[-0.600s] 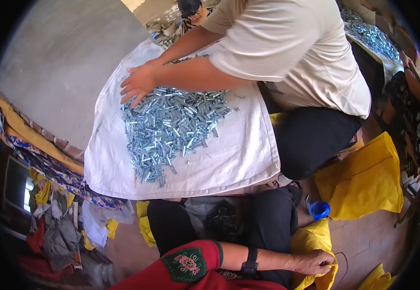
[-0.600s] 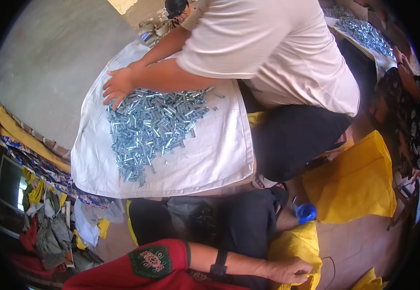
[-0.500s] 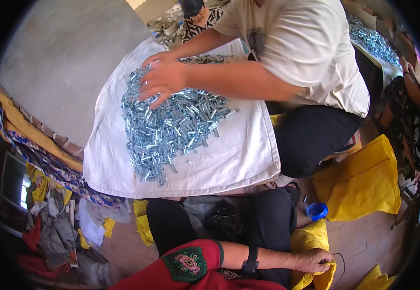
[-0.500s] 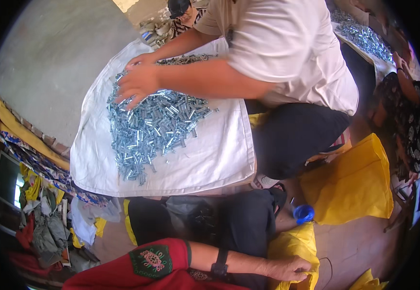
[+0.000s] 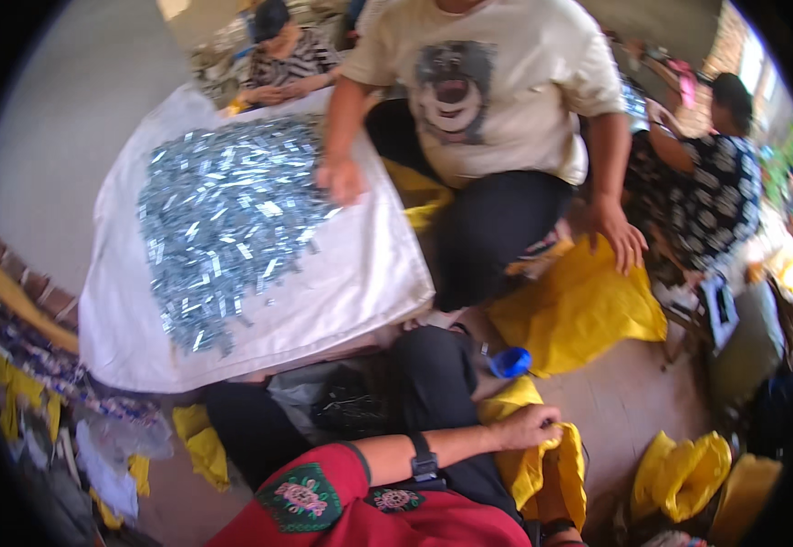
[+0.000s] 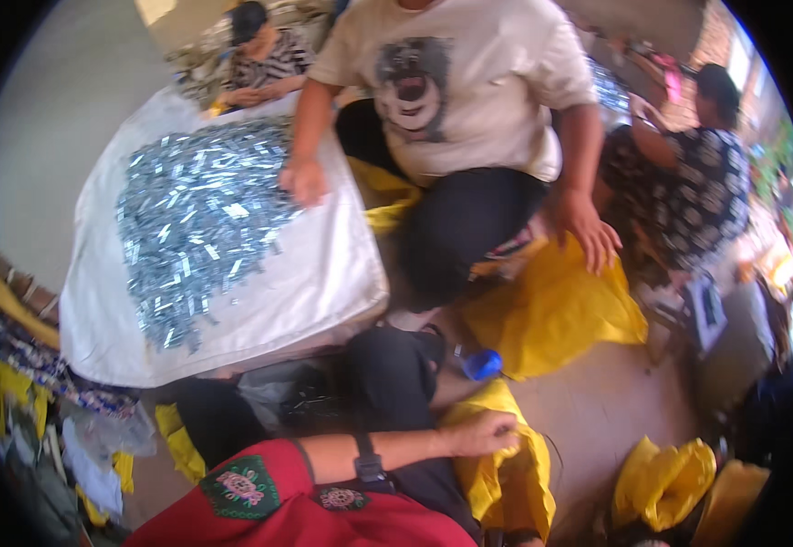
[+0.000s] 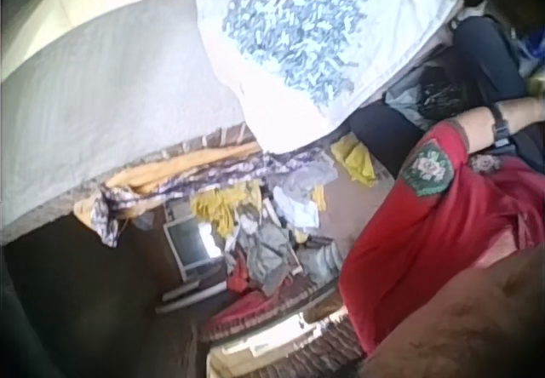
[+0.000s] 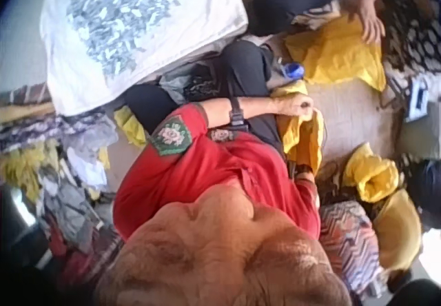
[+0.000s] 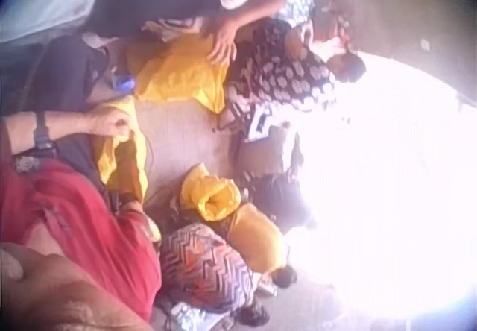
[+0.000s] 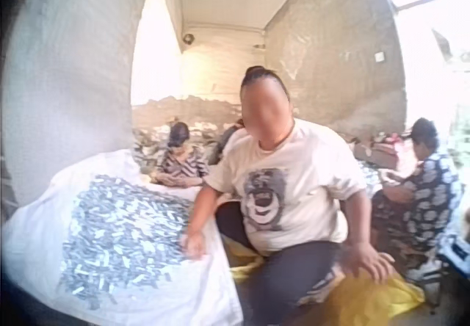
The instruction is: Sorting and inspecting small metal bolts and components on a work surface.
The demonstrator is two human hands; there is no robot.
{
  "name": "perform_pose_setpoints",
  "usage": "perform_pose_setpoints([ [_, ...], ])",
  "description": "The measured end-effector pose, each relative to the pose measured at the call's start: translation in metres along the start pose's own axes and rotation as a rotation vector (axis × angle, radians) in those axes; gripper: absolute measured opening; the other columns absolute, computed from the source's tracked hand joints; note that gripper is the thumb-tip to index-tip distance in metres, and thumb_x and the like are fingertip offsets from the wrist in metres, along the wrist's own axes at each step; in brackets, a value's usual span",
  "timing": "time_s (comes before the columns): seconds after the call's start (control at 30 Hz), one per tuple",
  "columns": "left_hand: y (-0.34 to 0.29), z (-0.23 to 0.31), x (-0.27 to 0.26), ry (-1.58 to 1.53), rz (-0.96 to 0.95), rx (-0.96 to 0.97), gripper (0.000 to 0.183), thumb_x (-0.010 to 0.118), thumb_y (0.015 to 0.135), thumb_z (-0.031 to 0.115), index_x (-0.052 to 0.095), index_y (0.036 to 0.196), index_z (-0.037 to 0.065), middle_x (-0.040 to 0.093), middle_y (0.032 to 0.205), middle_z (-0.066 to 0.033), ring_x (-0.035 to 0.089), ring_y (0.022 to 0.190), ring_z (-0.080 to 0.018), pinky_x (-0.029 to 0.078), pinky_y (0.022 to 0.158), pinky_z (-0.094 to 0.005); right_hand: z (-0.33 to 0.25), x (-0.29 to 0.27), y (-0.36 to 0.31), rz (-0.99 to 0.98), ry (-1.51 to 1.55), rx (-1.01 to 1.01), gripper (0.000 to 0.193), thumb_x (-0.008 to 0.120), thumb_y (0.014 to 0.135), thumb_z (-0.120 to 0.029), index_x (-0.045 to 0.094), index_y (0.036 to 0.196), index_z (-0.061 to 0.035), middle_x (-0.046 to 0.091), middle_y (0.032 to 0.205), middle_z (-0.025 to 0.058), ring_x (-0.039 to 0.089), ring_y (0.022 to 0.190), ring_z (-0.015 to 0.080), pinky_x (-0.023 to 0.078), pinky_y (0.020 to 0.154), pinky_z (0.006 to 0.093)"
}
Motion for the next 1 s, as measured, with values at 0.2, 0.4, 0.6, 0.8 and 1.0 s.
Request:
perform_pose_setpoints([
  [0.2,-0.011,0.000,-0.008,0.124,-0.029,-0.060,0.025,0.060,0.080,0.023,0.054,0.081,-0.002,0.059,0.071,-0.0152,0.059,0.066,-0.0229,0.044,0.061,-0.0334,0.017,0.001,-0.034,0.318,1.787,0.947,0.035,0.045,0.090,-0.028,0.051,0.116,-0.0057,0.057,0.107,0.0083,0.055,0.096,0.0169,0.047,0.079,0.0307],
  [0.4,-0.020,0.013,-0.014,0.219,-0.017,-0.078,0.025,0.059,0.081,0.023,0.054,0.080,-0.002,0.059,0.071,-0.0144,0.059,0.067,-0.0230,0.045,0.063,-0.0327,-0.001,-0.024,-0.062,0.159,1.699,0.966,0.025,0.050,0.079,-0.015,0.054,0.101,-0.0036,0.057,0.095,0.0080,0.057,0.085,0.0179,0.048,0.070,0.0323],
  [0.6,-0.019,0.012,-0.017,0.297,-0.038,-0.093,0.026,0.060,0.080,0.027,0.057,0.086,0.002,0.061,0.075,-0.0152,0.061,0.071,-0.0266,0.046,0.065,-0.0345,-0.038,-0.065,-0.094,-0.010,1.599,1.028,0.019,0.054,0.069,-0.004,0.056,0.088,-0.0019,0.058,0.086,0.0078,0.059,0.077,0.0188,0.048,0.062,0.0337],
  [0.8,-0.025,0.011,-0.029,0.390,0.036,-0.041,0.027,0.060,0.080,0.030,0.058,0.084,0.003,0.060,0.073,-0.0153,0.061,0.070,-0.0278,0.046,0.063,-0.0354,-0.151,-0.146,-0.024,-0.024,1.537,0.765,0.016,0.048,0.065,0.002,0.051,0.080,-0.0028,0.050,0.076,0.0070,0.055,0.072,0.0231,0.048,0.064,0.0360],
  [1.0,-0.026,0.013,-0.016,0.416,-0.006,-0.015,0.028,0.059,0.080,0.030,0.057,0.082,0.002,0.060,0.073,-0.0169,0.060,0.070,-0.0307,0.046,0.063,-0.0366,-0.056,-0.082,-0.087,0.040,1.599,1.112,0.021,0.048,0.064,0.002,0.051,0.084,-0.0024,0.053,0.079,0.0079,0.056,0.076,0.0251,0.049,0.070,0.0380],
])
Point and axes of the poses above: each hand's wrist, its own y-axis towards the middle knuckle, its own x-axis out of the palm, z = x × y, the point moved 3 cm from there along y, towards the middle knuckle
